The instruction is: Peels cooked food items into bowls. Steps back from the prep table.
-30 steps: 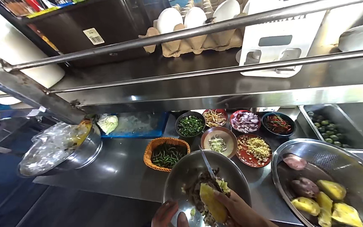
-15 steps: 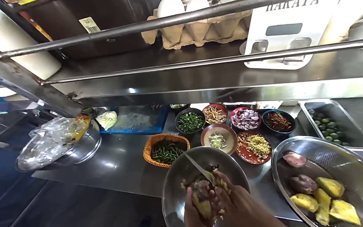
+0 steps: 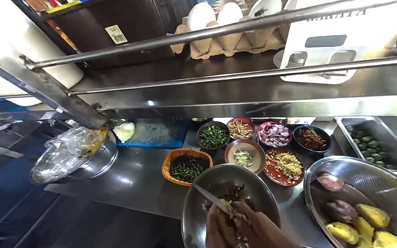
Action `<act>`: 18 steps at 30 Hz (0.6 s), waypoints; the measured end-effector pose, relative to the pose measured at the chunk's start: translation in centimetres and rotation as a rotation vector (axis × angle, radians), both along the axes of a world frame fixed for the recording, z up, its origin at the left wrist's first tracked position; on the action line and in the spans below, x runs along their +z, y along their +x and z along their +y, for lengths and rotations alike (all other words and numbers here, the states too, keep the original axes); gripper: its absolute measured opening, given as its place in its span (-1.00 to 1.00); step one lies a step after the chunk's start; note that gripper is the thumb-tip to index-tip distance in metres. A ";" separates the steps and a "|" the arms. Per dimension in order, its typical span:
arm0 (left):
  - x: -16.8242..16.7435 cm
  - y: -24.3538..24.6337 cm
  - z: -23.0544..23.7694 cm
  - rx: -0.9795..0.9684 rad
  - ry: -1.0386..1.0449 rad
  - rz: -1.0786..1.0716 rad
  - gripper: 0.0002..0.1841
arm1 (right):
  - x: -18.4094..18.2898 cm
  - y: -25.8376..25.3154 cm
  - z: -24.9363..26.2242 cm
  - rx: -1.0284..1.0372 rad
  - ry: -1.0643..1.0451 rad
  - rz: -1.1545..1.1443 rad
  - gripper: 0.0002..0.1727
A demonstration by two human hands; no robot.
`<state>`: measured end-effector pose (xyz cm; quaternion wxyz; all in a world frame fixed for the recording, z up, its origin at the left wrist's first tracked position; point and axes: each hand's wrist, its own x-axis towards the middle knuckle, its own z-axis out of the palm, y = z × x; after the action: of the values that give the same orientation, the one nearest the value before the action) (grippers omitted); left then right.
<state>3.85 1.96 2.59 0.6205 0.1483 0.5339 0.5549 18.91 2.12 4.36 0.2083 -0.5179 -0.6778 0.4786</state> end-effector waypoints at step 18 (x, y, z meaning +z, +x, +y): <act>-2.9 0.1 -0.8 0.001 0.331 0.260 -0.63 | 0.9 -2.0 0.2 0.025 0.006 -0.125 -0.23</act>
<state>3.97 1.11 -0.31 0.5133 0.3183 0.5110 0.6117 16.92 2.29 5.24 0.1611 -0.5375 -0.6972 0.4461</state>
